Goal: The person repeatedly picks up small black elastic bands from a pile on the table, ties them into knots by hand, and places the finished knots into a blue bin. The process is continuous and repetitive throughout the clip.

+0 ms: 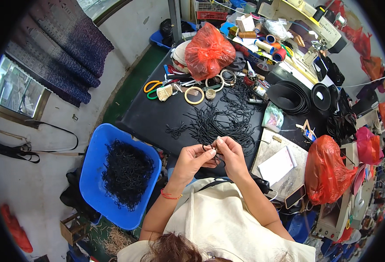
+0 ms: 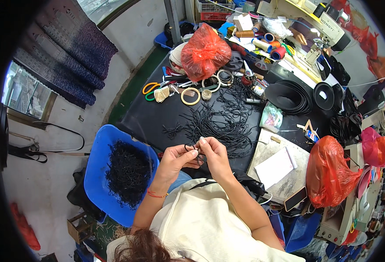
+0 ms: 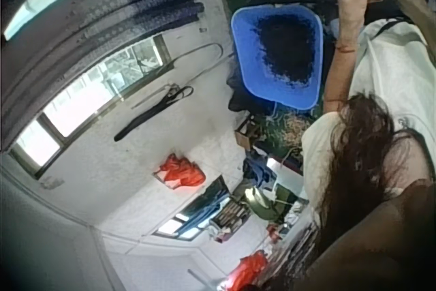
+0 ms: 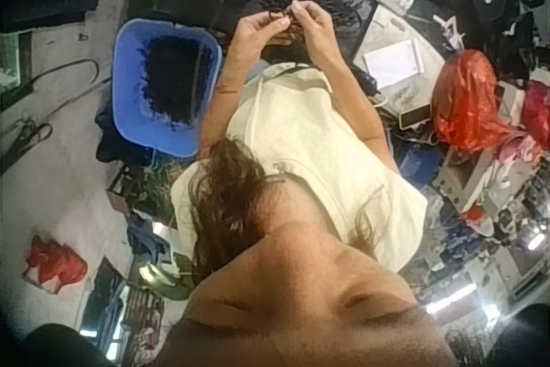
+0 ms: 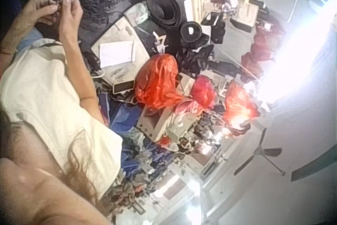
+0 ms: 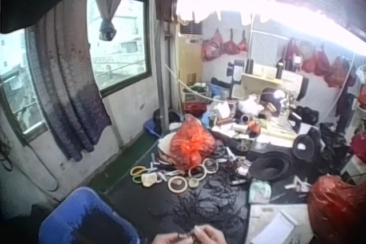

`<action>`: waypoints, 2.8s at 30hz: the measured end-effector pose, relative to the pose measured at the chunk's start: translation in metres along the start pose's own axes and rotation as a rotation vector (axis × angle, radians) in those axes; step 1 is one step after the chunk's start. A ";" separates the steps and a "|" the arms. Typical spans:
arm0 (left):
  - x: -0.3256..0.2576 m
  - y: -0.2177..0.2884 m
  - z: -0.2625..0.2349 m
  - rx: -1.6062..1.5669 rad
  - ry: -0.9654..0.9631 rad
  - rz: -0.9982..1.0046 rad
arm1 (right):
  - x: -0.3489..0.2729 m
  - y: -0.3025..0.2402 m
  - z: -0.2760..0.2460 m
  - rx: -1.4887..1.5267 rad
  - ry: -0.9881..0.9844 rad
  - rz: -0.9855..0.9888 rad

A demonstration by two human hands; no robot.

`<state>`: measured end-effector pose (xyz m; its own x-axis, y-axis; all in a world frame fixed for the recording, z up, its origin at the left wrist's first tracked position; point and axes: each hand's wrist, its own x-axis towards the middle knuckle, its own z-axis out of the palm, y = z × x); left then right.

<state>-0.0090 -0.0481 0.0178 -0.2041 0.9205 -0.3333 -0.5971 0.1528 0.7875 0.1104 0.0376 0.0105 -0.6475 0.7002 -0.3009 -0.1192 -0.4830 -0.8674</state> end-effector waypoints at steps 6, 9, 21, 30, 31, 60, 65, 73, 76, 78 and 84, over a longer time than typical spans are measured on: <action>0.006 -0.011 0.007 -0.246 0.160 0.229 | -0.008 -0.013 -0.013 -0.176 0.110 0.013; 0.008 -0.017 0.009 -0.243 0.169 0.246 | -0.006 -0.003 -0.003 -0.101 0.059 0.084; -0.001 -0.006 0.005 0.325 0.031 0.047 | -0.002 -0.009 -0.002 -0.263 0.016 -0.185; -0.006 -0.029 0.018 0.542 0.198 0.285 | -0.001 0.010 -0.009 -0.228 0.194 -0.156; -0.005 -0.026 0.011 0.406 0.154 0.208 | -0.002 0.005 -0.008 -0.136 0.145 -0.135; 0.010 -0.034 -0.020 0.270 0.158 0.042 | 0.019 0.029 -0.021 -0.059 0.113 0.142; 0.007 -0.029 -0.012 0.524 0.216 0.147 | 0.013 0.022 -0.006 -0.225 0.066 -0.003; 0.014 -0.037 0.005 0.663 0.432 0.366 | 0.011 0.039 0.004 -0.232 0.199 -0.129; 0.016 -0.040 0.009 0.724 0.499 0.399 | 0.011 0.041 0.005 -0.189 0.233 -0.105; 0.017 -0.042 0.007 0.736 0.510 0.384 | 0.011 0.042 0.007 -0.183 0.256 -0.121; 0.024 -0.041 -0.022 0.444 0.304 0.153 | 0.023 0.039 -0.015 0.112 0.111 0.188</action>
<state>-0.0065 -0.0404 -0.0338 -0.5166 0.8090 -0.2805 -0.1720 0.2229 0.9596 0.1021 0.0430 -0.0364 -0.5799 0.6429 -0.5004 -0.0911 -0.6615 -0.7444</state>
